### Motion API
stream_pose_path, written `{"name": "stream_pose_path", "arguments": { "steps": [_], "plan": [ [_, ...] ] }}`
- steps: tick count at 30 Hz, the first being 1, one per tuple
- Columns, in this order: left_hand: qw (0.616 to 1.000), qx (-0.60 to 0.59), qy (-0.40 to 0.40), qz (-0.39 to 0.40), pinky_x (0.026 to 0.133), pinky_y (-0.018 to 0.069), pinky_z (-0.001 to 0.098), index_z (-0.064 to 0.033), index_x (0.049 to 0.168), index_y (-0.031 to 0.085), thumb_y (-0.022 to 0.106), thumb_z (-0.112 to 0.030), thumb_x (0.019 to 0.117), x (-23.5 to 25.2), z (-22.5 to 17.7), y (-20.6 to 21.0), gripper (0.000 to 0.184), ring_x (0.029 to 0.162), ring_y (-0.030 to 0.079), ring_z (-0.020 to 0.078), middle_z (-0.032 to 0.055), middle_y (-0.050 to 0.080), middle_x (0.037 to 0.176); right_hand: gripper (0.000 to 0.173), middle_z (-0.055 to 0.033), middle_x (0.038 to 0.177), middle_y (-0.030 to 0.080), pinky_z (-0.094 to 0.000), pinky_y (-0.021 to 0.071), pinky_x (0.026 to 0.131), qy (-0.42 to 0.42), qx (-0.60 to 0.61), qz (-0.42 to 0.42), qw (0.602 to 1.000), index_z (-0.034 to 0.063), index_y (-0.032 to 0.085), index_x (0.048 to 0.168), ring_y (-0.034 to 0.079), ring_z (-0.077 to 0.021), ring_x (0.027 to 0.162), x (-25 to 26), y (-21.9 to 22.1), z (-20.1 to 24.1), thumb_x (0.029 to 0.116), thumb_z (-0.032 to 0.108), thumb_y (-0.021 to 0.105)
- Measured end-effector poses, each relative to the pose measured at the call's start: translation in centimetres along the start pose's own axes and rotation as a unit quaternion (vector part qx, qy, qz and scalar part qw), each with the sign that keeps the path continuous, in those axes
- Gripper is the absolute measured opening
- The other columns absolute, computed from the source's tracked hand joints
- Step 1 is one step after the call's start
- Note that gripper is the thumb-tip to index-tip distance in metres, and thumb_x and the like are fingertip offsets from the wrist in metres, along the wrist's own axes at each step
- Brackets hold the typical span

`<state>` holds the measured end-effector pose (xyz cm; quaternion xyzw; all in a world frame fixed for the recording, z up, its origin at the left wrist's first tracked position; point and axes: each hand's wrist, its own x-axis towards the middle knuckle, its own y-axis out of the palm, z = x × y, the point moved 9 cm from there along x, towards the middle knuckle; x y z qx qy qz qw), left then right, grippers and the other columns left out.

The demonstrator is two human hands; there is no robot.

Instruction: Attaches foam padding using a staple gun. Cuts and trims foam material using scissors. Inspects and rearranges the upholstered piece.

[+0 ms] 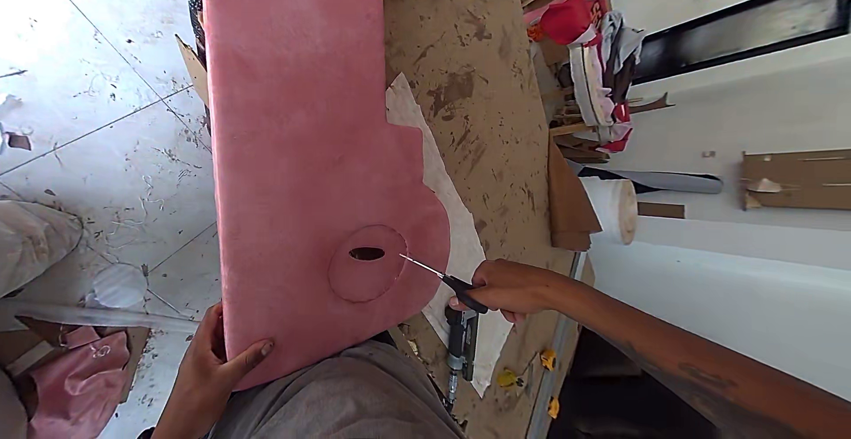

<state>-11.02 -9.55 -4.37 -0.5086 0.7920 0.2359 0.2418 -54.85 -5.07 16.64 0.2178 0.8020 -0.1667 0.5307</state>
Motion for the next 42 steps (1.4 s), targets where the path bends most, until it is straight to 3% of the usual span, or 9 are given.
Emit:
{"name": "stream_pose_path", "arguments": {
  "steps": [7, 11, 23, 27, 29, 31, 36, 39, 42],
  "plan": [
    [1.0, -0.019, 0.002, -0.012, 0.089, 0.064, 0.0353, -0.011, 0.148, 0.044, 0.094, -0.05, 0.0634, 0.0, 0.5, 0.0, 0.106, 0.106, 0.072, 0.0162, 0.0051, 0.072, 0.121, 0.071, -0.0045, 0.066, 0.058, -0.0387, 0.0489, 0.055, -0.02, -0.058, -0.028, 0.998, 0.0106, 0.064, 0.083, 0.057, -0.0169, 0.056, 0.3, 0.0, 0.0, 0.0876, 0.081, 0.052],
    [0.999, -0.035, 0.01, -0.023, 0.086, 0.0649, 0.0362, -0.0102, 0.147, 0.046, 0.095, -0.048, 0.0636, -0.1, 0.6, 0.2, 0.104, 0.103, 0.074, 0.0187, 0.007, 0.073, 0.118, 0.068, -0.0068, 0.071, 0.055, -0.0502, 0.0462, 0.064, -0.074, -0.124, -0.069, 0.987, 0.0112, 0.061, 0.081, 0.058, -0.0254, 0.069, -0.2, 0.4, 1.1, 0.0865, 0.079, 0.053],
    [0.997, -0.07, 0.01, -0.016, 0.086, 0.0652, 0.0375, -0.0128, 0.146, 0.047, 0.096, -0.045, 0.0628, 0.0, 0.6, 0.1, 0.102, 0.104, 0.074, 0.0224, 0.0094, 0.072, 0.119, 0.067, -0.0042, 0.065, 0.055, -0.0448, 0.0469, 0.058, -0.055, -0.129, -0.07, 0.988, 0.013, 0.061, 0.076, 0.058, -0.0207, 0.061, 1.3, -1.2, 0.8, 0.0877, 0.078, 0.052],
    [0.998, -0.059, 0.005, -0.01, 0.087, 0.0651, 0.0385, -0.0145, 0.146, 0.047, 0.096, -0.048, 0.0616, -0.2, 0.9, 0.0, 0.103, 0.104, 0.074, 0.0221, 0.0086, 0.072, 0.119, 0.057, -0.0053, 0.078, 0.059, -0.0482, 0.0495, 0.068, -0.183, -0.141, -0.139, 0.963, 0.012, 0.063, 0.086, 0.06, -0.0231, 0.074, 6.1, -2.1, 2.4, 0.0847, 0.069, 0.064],
    [0.999, -0.037, 0.007, -0.015, 0.088, 0.0649, 0.0396, -0.0168, 0.147, 0.048, 0.096, -0.048, 0.0629, 0.3, 0.7, -0.4, 0.102, 0.105, 0.074, 0.0207, 0.0065, 0.073, 0.119, 0.064, -0.0124, 0.102, 0.061, -0.0511, 0.0535, 0.079, -0.279, -0.141, -0.119, 0.942, 0.0059, 0.064, 0.1, 0.062, -0.0276, 0.09, 8.4, -2.9, 3.7, 0.0829, 0.067, 0.07],
    [1.0, -0.017, -0.016, -0.016, 0.088, 0.0648, 0.0404, -0.0197, 0.147, 0.049, 0.095, -0.049, 0.0642, -0.3, 1.1, -0.6, 0.1, 0.105, 0.074, 0.0193, 0.0043, 0.073, 0.119, 0.07, -0.0113, 0.111, 0.058, -0.0455, 0.0516, 0.083, -0.338, -0.12, -0.074, 0.931, 0.0071, 0.062, 0.104, 0.059, -0.0244, 0.097, 9.7, -2.7, 2.5, 0.0775, 0.07, 0.075],
    [0.999, -0.02, -0.019, -0.017, 0.087, 0.065, 0.0401, -0.0218, 0.145, 0.051, 0.095, -0.05, 0.0635, -0.3, 1.0, -0.6, 0.097, 0.103, 0.074, 0.0203, 0.005, 0.074, 0.117, 0.074, -0.0085, 0.116, 0.057, -0.0395, 0.0511, 0.084, -0.319, -0.157, -0.022, 0.935, 0.0107, 0.063, 0.111, 0.058, -0.02, 0.099, 8.8, -4.2, 0.1, 0.0731, 0.072, 0.078],
    [0.999, -0.035, -0.018, -0.022, 0.086, 0.0652, 0.0405, -0.0217, 0.145, 0.052, 0.096, -0.047, 0.0635, -0.3, 1.0, -0.5, 0.096, 0.103, 0.074, 0.0217, 0.0062, 0.074, 0.117, 0.071, -0.0113, 0.11, 0.061, -0.0489, 0.0527, 0.085, -0.346, -0.186, -0.063, 0.918, 0.0082, 0.065, 0.109, 0.061, -0.0254, 0.098, 6.9, -3.3, 5.6, 0.0779, 0.071, 0.074],
    [0.999, -0.026, -0.021, -0.025, 0.085, 0.0654, 0.0408, -0.0238, 0.143, 0.054, 0.095, -0.049, 0.0623, -0.3, 0.8, 0.1, 0.094, 0.1, 0.075, 0.021, 0.0045, 0.075, 0.114, 0.055, -0.0041, 0.101, 0.062, -0.0397, 0.0531, 0.077, -0.459, -0.11, -0.073, 0.878, 0.0122, 0.066, 0.1, 0.06, -0.0167, 0.09, 3.0, -0.7, 14.7, 0.0778, 0.06, 0.081]
  ]
}}
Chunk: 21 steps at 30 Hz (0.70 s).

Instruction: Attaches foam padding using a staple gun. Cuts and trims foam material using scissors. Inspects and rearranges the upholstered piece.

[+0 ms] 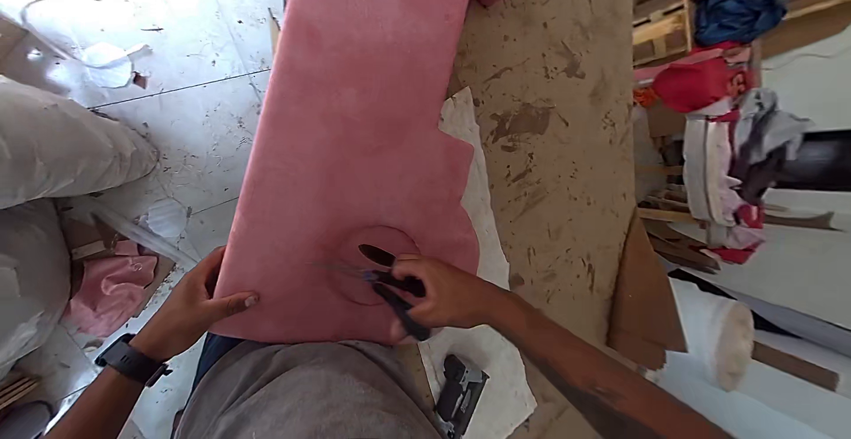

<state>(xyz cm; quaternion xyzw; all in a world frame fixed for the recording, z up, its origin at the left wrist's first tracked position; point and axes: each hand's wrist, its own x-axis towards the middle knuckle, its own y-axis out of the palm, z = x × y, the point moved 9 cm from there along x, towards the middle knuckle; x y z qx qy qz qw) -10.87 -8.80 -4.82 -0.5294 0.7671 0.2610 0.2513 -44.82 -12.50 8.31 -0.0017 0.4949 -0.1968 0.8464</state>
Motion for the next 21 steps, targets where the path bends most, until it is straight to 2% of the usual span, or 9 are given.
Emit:
{"name": "stream_pose_path", "arguments": {
  "steps": [2, 4, 7, 10, 14, 17, 21],
  "plan": [
    [1.0, 0.005, 0.004, -0.005, 0.084, 0.0655, 0.0411, -0.0233, 0.14, 0.057, 0.095, -0.05, 0.0634, -0.5, -0.2, -0.1, 0.09, 0.099, 0.075, 0.0205, 0.0041, 0.076, 0.111, 0.052, 0.0007, 0.094, 0.059, -0.0349, 0.0514, 0.071, -0.028, -0.027, -0.006, 0.999, 0.0164, 0.064, 0.094, 0.058, -0.0121, 0.083, 1.4, 0.8, 2.9, 0.0809, 0.065, 0.076],
    [1.0, 0.001, 0.017, -0.004, 0.085, 0.0653, 0.041, -0.0229, 0.14, 0.057, 0.095, -0.048, 0.0652, -0.1, -0.4, -0.1, 0.088, 0.099, 0.075, 0.0203, 0.0041, 0.076, 0.111, 0.052, -0.0015, 0.091, 0.062, -0.0397, 0.0529, 0.073, -0.007, -0.059, -0.026, 0.998, 0.0144, 0.066, 0.091, 0.06, -0.0158, 0.083, 0.3, 0.2, 1.6, 0.0826, 0.065, 0.074],
    [1.0, -0.007, 0.024, -0.002, 0.085, 0.0653, 0.0403, -0.0243, 0.141, 0.057, 0.094, -0.048, 0.0663, -0.1, -0.1, 0.1, 0.086, 0.098, 0.075, 0.0188, 0.0027, 0.076, 0.111, 0.057, -0.0026, 0.086, 0.062, -0.0457, 0.0534, 0.074, 0.084, -0.114, -0.066, 0.988, 0.0149, 0.065, 0.084, 0.061, -0.0195, 0.082, -3.7, -0.7, -2.5, 0.08, 0.072, 0.07],
    [0.999, -0.015, 0.038, 0.011, 0.084, 0.0657, 0.0406, -0.0251, 0.14, 0.056, 0.093, -0.048, 0.0673, 0.2, 0.1, 0.1, 0.084, 0.097, 0.075, 0.0189, 0.0022, 0.076, 0.11, 0.058, -0.001, 0.083, 0.057, -0.0447, 0.0501, 0.067, 0.177, -0.156, -0.09, 0.968, 0.0179, 0.061, 0.079, 0.058, -0.0191, 0.076, -6.6, -0.8, -3.8, 0.0814, 0.076, 0.061],
    [0.997, -0.037, 0.034, 0.054, 0.085, 0.0655, 0.0406, -0.0277, 0.142, 0.052, 0.093, -0.049, 0.0681, 0.9, 0.5, 0.7, 0.087, 0.1, 0.075, 0.0189, 0.0017, 0.075, 0.113, 0.065, -0.0038, 0.081, 0.058, -0.0477, 0.0488, 0.068, 0.271, -0.176, -0.013, 0.946, 0.0147, 0.061, 0.081, 0.059, -0.0224, 0.076, -6.4, -0.9, -1.2, 0.0828, 0.079, 0.055],
    [0.995, -0.072, 0.018, 0.071, 0.087, 0.0652, 0.0417, -0.0263, 0.145, 0.049, 0.093, -0.041, 0.0707, 0.8, 0.4, 1.0, 0.088, 0.102, 0.074, 0.0212, 0.0042, 0.074, 0.117, 0.065, -0.0028, 0.078, 0.056, -0.0471, 0.0479, 0.065, 0.304, -0.22, 0.014, 0.927, 0.0166, 0.059, 0.079, 0.058, -0.0217, 0.073, -6.6, -1.5, 0.8, 0.0822, 0.081, 0.05],
    [0.993, -0.097, 0.013, 0.062, 0.087, 0.0657, 0.0423, -0.0248, 0.147, 0.048, 0.094, -0.038, 0.0704, 0.7, 0.8, 1.0, 0.091, 0.101, 0.075, 0.0217, 0.0051, 0.074, 0.116, 0.066, -0.0049, 0.077, 0.058, -0.05, 0.0481, 0.066, 0.341, -0.231, 0.036, 0.91, 0.0147, 0.061, 0.081, 0.06, -0.0243, 0.074, -6.1, -1.6, 3.0, 0.0823, 0.08, 0.05]
  ]
}}
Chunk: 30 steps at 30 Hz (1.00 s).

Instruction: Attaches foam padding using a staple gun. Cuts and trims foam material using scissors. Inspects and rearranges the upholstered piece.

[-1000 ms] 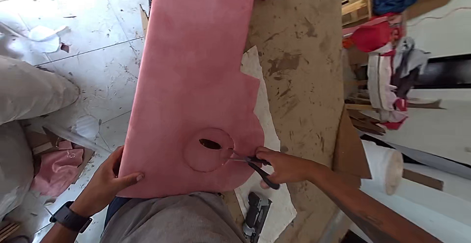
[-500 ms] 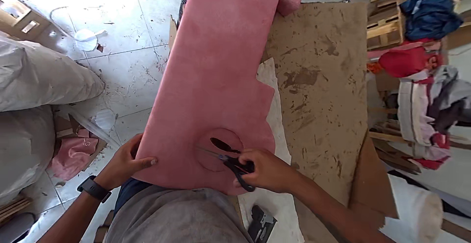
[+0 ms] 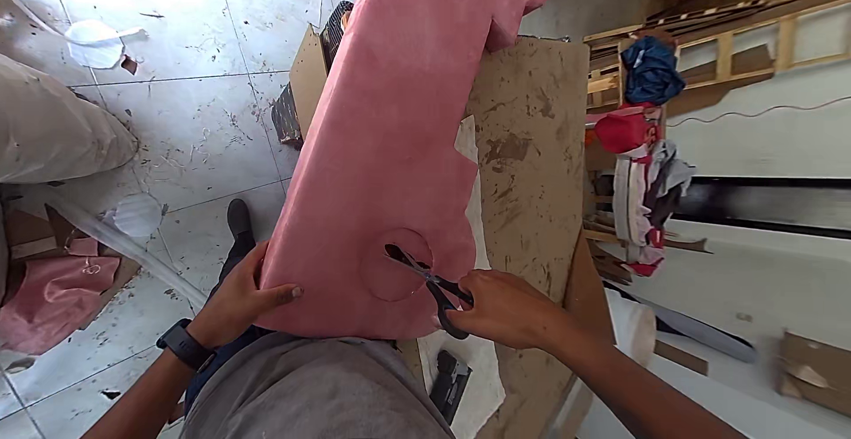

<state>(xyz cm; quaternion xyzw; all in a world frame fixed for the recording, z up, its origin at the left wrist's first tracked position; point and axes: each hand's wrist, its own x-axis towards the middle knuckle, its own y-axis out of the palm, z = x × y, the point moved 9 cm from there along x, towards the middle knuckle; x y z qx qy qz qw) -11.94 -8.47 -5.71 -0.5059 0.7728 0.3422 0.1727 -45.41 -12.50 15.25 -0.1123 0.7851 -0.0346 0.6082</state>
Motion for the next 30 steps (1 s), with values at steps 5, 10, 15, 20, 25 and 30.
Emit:
{"name": "stream_pose_path", "arguments": {
  "steps": [5, 10, 15, 20, 25, 30],
  "plan": [
    [1.0, -0.01, 0.011, 0.007, 0.086, 0.0659, 0.0407, -0.0231, 0.146, 0.048, 0.095, -0.043, 0.0696, 0.1, -0.1, -0.1, 0.091, 0.1, 0.075, 0.0194, 0.004, 0.074, 0.114, 0.071, -0.0077, 0.075, 0.06, -0.0526, 0.0485, 0.066, 0.023, -0.054, 0.023, 0.998, 0.0124, 0.061, 0.079, 0.062, -0.0274, 0.076, -0.8, -0.5, 2.3, 0.082, 0.082, 0.046],
    [1.0, 0.003, 0.017, 0.01, 0.087, 0.0653, 0.0393, -0.0253, 0.145, 0.049, 0.093, -0.05, 0.0683, 0.1, 0.2, -0.2, 0.092, 0.101, 0.074, 0.0156, 0.0007, 0.074, 0.115, 0.07, -0.0078, 0.074, 0.058, -0.0529, 0.0478, 0.065, 0.048, -0.036, 0.036, 0.998, 0.0118, 0.06, 0.079, 0.062, -0.0278, 0.074, -1.4, -0.5, 4.1, 0.0829, 0.081, 0.047],
    [1.0, 0.023, 0.018, 0.01, 0.086, 0.0653, 0.038, -0.0272, 0.144, 0.05, 0.092, -0.057, 0.0671, 0.2, 0.1, -0.6, 0.092, 0.1, 0.074, 0.012, -0.0018, 0.074, 0.113, 0.074, -0.0079, 0.073, 0.059, -0.0523, 0.0481, 0.066, 0.084, -0.051, 0.037, 0.994, 0.012, 0.061, 0.079, 0.063, -0.0273, 0.075, -1.5, -2.3, 5.7, 0.0795, 0.085, 0.047],
    [0.998, 0.061, 0.017, 0.005, 0.088, 0.064, 0.0373, -0.0262, 0.144, 0.05, 0.089, -0.065, 0.0652, -0.1, 0.3, -0.7, 0.096, 0.102, 0.072, 0.0091, -0.0035, 0.073, 0.114, 0.07, -0.0091, 0.081, 0.066, -0.0548, 0.05, 0.072, 0.102, 0.003, -0.005, 0.995, 0.0112, 0.067, 0.082, 0.066, -0.0282, 0.083, 2.3, -2.5, 8.9, 0.0831, 0.079, 0.051],
    [0.999, 0.05, 0.015, 0.005, 0.088, 0.0642, 0.0362, -0.0257, 0.143, 0.052, 0.089, -0.064, 0.0662, -0.7, -0.7, -1.4, 0.093, 0.102, 0.072, 0.0086, -0.0045, 0.073, 0.113, 0.046, -0.0126, 0.08, 0.064, -0.0566, 0.0507, 0.072, 0.024, 0.024, -0.047, 0.998, 0.0071, 0.065, 0.083, 0.065, -0.0318, 0.08, 7.3, -0.6, 8.7, 0.0933, 0.051, 0.06],
    [0.999, 0.047, 0.008, 0.001, 0.088, 0.0649, 0.0387, -0.028, 0.144, 0.051, 0.091, -0.058, 0.0677, -0.4, -1.2, -3.1, 0.091, 0.1, 0.073, 0.0118, -0.0027, 0.074, 0.113, 0.061, -0.0114, 0.103, 0.064, -0.0551, 0.0549, 0.075, 0.024, -0.044, -0.089, 0.995, 0.0119, 0.068, 0.101, 0.065, -0.0308, 0.093, -1.7, -2.1, 4.3, 0.0813, 0.069, 0.062]
  ]
}}
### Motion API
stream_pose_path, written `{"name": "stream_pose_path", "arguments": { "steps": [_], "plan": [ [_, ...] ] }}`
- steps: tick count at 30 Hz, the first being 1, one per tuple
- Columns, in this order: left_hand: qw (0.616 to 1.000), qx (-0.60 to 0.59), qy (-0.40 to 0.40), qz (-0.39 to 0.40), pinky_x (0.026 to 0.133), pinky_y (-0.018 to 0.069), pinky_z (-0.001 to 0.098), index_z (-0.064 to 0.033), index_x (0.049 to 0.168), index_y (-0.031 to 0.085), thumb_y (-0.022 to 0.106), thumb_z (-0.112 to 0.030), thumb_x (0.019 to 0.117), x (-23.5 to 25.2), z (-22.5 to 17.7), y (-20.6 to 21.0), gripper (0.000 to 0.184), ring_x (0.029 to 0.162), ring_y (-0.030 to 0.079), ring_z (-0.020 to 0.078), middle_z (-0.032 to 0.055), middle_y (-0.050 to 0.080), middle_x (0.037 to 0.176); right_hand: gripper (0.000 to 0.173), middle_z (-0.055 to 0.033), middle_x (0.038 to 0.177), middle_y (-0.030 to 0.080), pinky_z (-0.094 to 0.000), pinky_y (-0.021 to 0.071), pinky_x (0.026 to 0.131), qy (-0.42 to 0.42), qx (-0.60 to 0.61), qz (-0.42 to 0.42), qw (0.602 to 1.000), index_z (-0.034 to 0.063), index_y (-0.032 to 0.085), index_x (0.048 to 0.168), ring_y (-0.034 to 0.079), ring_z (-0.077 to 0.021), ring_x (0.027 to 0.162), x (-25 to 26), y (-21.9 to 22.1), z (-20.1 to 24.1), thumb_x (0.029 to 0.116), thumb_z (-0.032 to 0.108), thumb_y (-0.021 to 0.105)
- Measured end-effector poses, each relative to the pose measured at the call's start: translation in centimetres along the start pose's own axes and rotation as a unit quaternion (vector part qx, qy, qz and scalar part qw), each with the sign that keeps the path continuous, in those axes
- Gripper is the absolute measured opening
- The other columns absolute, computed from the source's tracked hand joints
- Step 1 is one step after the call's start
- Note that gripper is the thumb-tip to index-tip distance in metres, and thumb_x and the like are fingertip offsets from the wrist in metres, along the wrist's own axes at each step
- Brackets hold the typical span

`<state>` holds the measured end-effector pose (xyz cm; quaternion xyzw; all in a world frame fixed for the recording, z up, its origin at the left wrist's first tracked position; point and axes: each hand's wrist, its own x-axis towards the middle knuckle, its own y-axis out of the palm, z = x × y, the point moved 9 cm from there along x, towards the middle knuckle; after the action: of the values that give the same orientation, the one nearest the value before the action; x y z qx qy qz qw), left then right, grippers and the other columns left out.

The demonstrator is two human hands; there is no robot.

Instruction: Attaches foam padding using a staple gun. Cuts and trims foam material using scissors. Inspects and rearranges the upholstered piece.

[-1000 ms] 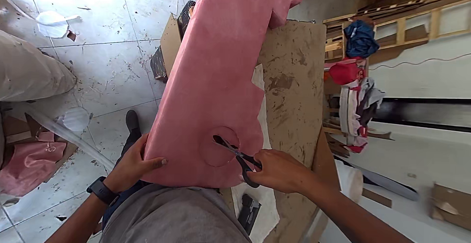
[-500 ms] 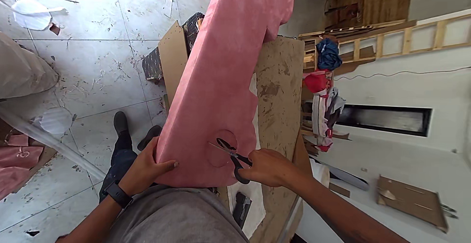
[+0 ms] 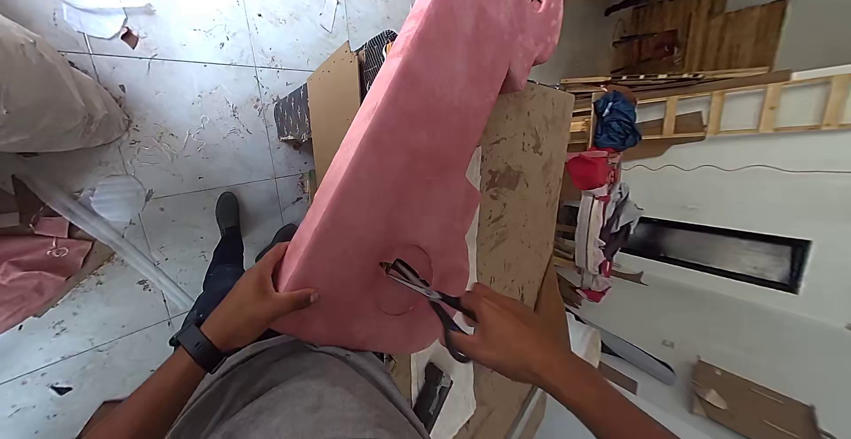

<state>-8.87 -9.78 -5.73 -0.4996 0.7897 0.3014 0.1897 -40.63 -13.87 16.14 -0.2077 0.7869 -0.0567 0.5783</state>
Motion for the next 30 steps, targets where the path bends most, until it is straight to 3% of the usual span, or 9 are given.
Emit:
{"name": "stream_pose_path", "arguments": {
  "steps": [2, 4, 12, 18, 20, 22, 24, 27, 30],
  "plan": [
    [1.0, 0.016, 0.006, 0.001, 0.087, 0.0649, 0.0389, -0.0283, 0.143, 0.052, 0.09, -0.059, 0.0676, 0.2, 0.2, -0.2, 0.09, 0.1, 0.073, 0.0113, -0.0034, 0.074, 0.112, 0.075, -0.0114, 0.112, 0.061, -0.0532, 0.0557, 0.076, 0.031, -0.045, -0.035, 0.998, 0.0133, 0.068, 0.111, 0.064, -0.0314, 0.1, -2.1, -1.3, -2.2, 0.0738, 0.078, 0.061],
    [1.0, 0.022, 0.006, 0.007, 0.087, 0.0649, 0.0386, -0.0293, 0.143, 0.051, 0.09, -0.059, 0.0678, 0.4, 0.3, -0.1, 0.09, 0.1, 0.073, 0.0114, -0.0034, 0.074, 0.112, 0.077, -0.013, 0.115, 0.06, -0.0521, 0.0554, 0.076, 0.043, -0.086, -0.051, 0.994, 0.0115, 0.066, 0.115, 0.062, -0.0328, 0.106, -2.2, -2.2, -2.8, 0.0735, 0.076, 0.061],
    [1.0, 0.007, 0.014, 0.004, 0.083, 0.0659, 0.0387, -0.0316, 0.138, 0.055, 0.091, -0.055, 0.0681, 0.4, 0.2, -0.1, 0.083, 0.096, 0.075, 0.0143, -0.0026, 0.075, 0.109, 0.064, -0.006, 0.105, 0.058, -0.0412, 0.0544, 0.066, 0.023, -0.147, -0.141, 0.979, 0.0156, 0.068, 0.105, 0.063, -0.0245, 0.096, -0.2, -3.9, -2.7, 0.0733, 0.071, 0.064],
    [1.0, 0.004, 0.013, -0.007, 0.08, 0.0664, 0.0409, -0.0309, 0.138, 0.056, 0.091, -0.055, 0.0677, 0.3, 0.3, 0.0, 0.082, 0.093, 0.075, 0.0165, -0.0009, 0.076, 0.106, 0.074, -0.0064, 0.105, 0.056, -0.0403, 0.0523, 0.065, 0.031, -0.173, -0.115, 0.978, 0.014, 0.066, 0.102, 0.061, -0.0249, 0.097, 1.4, -3.8, -1.6, 0.065, 0.078, 0.065],
    [1.0, 0.009, 0.016, -0.004, 0.08, 0.0665, 0.0406, -0.03, 0.138, 0.056, 0.091, -0.054, 0.0679, 0.4, 0.3, 0.0, 0.082, 0.093, 0.075, 0.0164, -0.0011, 0.076, 0.107, 0.068, -0.0109, 0.106, 0.06, -0.0464, 0.0552, 0.068, 0.009, -0.117, -0.144, 0.983, 0.0104, 0.068, 0.106, 0.063, -0.0302, 0.097, 2.9, -3.5, -0.9, 0.0705, 0.068, 0.071],
    [1.0, 0.012, 0.018, 0.001, 0.08, 0.0666, 0.0404, -0.0285, 0.14, 0.054, 0.091, -0.053, 0.0684, 0.4, 0.2, 0.5, 0.084, 0.094, 0.076, 0.0167, -0.0008, 0.076, 0.108, 0.069, -0.0131, 0.111, 0.06, -0.0497, 0.0567, 0.072, 0.004, -0.095, -0.137, 0.986, 0.0077, 0.067, 0.109, 0.062, -0.0335, 0.102, 4.9, -2.9, -0.7, 0.0691, 0.063, 0.079],
    [1.0, 0.009, 0.018, -0.015, 0.082, 0.0665, 0.0409, -0.0275, 0.142, 0.054, 0.091, -0.052, 0.0692, 0.4, 0.0, -0.1, 0.085, 0.095, 0.075, 0.0172, -0.0001, 0.076, 0.11, 0.063, -0.0106, 0.108, 0.06, -0.0474, 0.0565, 0.072, -0.028, -0.111, -0.154, 0.981, 0.0094, 0.068, 0.106, 0.062, -0.0309, 0.098, 6.1, -4.0, -0.5, 0.0691, 0.058, 0.082],
    [0.999, 0.023, 0.01, -0.022, 0.081, 0.0661, 0.0427, -0.0283, 0.142, 0.055, 0.09, -0.051, 0.0707, -0.7, -0.2, 0.4, 0.083, 0.095, 0.075, 0.0178, 0.0005, 0.076, 0.11, 0.043, -0.0064, 0.098, 0.062, -0.0448, 0.057, 0.068, -0.093, -0.112, -0.151, 0.978, 0.0129, 0.071, 0.097, 0.065, -0.025, 0.084, 5.7, -2.9, -1.8, 0.0778, 0.05, 0.081],
    [0.999, 0.028, 0.015, -0.037, 0.079, 0.0662, 0.0418, -0.0261, 0.139, 0.058, 0.089, -0.051, 0.0702, -1.6, -1.4, -0.6, 0.079, 0.093, 0.076, 0.0179, 0.0011, 0.076, 0.107, 0.026, -0.0026, 0.091, 0.066, -0.0448, 0.0571, 0.071, -0.198, -0.082, -0.096, 0.972, 0.0149, 0.072, 0.088, 0.066, -0.0209, 0.082, 5.5, -2.2, 0.6, 0.0893, 0.041, 0.075]
  ]
}}
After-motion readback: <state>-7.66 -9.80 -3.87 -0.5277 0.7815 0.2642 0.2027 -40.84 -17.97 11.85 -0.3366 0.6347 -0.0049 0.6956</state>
